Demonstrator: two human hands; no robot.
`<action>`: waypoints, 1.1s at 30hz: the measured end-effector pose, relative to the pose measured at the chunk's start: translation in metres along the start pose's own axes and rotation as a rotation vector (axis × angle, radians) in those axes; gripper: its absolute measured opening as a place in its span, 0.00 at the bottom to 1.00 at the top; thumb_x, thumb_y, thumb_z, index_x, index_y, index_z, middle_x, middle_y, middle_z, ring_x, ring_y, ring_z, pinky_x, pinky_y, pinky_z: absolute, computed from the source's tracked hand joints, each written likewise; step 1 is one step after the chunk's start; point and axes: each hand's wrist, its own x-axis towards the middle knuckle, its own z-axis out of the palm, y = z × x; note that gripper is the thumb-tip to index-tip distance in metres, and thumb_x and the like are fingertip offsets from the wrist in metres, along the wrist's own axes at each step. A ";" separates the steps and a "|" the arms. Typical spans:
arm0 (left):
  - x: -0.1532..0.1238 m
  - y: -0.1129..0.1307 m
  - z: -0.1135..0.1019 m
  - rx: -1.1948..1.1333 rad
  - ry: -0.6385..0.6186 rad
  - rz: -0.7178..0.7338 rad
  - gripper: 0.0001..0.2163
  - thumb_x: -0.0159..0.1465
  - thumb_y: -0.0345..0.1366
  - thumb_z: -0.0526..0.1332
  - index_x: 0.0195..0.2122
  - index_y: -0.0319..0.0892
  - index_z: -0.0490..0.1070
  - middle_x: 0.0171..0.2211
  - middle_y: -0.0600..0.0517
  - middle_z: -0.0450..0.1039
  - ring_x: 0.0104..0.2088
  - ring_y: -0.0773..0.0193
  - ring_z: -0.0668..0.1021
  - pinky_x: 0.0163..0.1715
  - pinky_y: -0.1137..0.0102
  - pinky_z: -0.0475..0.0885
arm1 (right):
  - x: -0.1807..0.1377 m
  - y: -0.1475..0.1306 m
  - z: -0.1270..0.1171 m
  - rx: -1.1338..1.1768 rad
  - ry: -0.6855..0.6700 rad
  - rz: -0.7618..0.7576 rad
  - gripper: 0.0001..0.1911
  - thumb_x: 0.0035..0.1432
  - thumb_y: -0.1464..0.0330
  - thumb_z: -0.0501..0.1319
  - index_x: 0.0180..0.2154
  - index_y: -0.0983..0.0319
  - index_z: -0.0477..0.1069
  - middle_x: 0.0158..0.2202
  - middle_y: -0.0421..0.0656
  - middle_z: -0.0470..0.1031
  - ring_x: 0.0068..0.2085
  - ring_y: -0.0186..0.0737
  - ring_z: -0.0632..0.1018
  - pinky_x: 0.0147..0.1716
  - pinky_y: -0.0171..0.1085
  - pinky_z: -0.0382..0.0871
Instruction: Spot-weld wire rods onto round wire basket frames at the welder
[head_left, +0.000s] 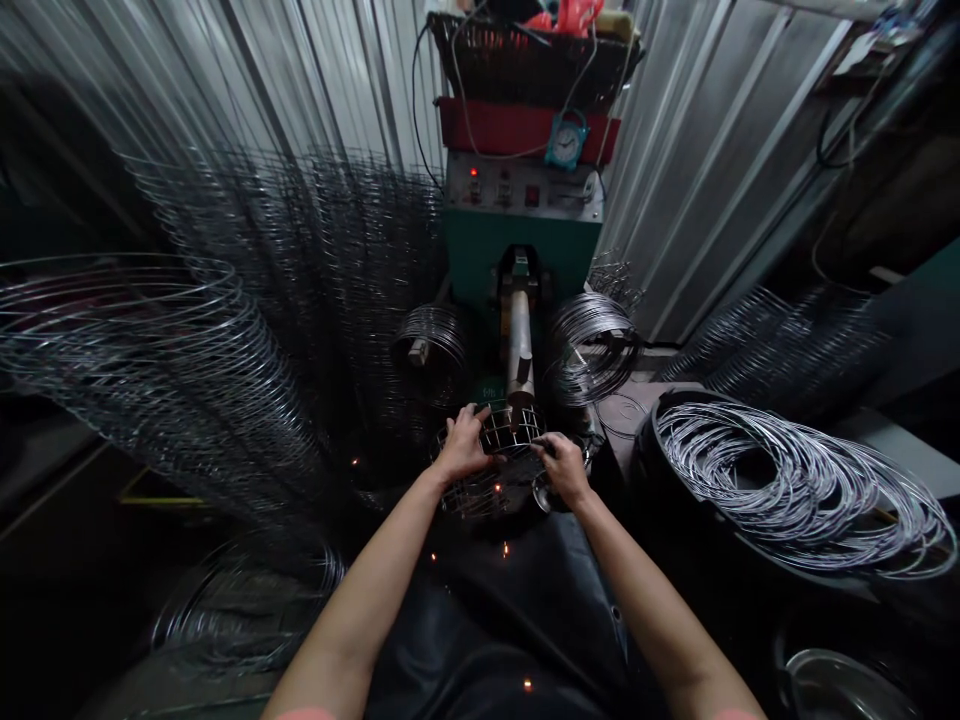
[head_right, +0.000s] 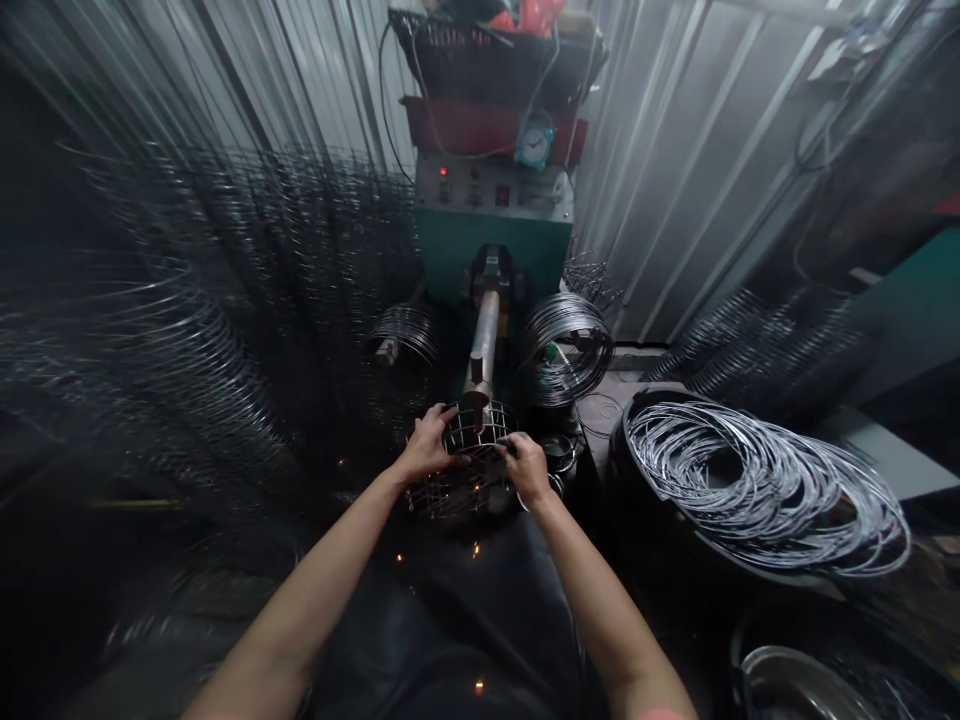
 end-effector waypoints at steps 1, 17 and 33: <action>0.004 0.000 -0.002 -0.004 -0.006 -0.015 0.43 0.43 0.43 0.72 0.59 0.40 0.54 0.61 0.34 0.50 0.63 0.42 0.53 0.57 0.42 0.49 | 0.005 0.001 0.002 0.004 0.014 0.007 0.06 0.56 0.67 0.59 0.31 0.62 0.73 0.32 0.45 0.75 0.34 0.40 0.76 0.36 0.36 0.69; 0.024 -0.004 -0.007 0.022 -0.050 -0.012 0.44 0.43 0.45 0.71 0.60 0.39 0.54 0.61 0.33 0.49 0.63 0.43 0.53 0.57 0.43 0.50 | -0.004 0.001 -0.009 0.682 0.125 0.677 0.09 0.47 0.64 0.63 0.32 0.61 0.70 0.26 0.38 0.68 0.25 0.32 0.68 0.20 0.29 0.60; 0.008 0.017 -0.006 0.129 0.031 -0.158 0.41 0.47 0.50 0.67 0.59 0.40 0.53 0.60 0.34 0.52 0.61 0.43 0.56 0.56 0.42 0.49 | -0.140 0.023 -0.049 0.440 0.144 0.621 0.14 0.46 0.60 0.62 0.32 0.62 0.73 0.29 0.44 0.74 0.31 0.40 0.75 0.27 0.34 0.69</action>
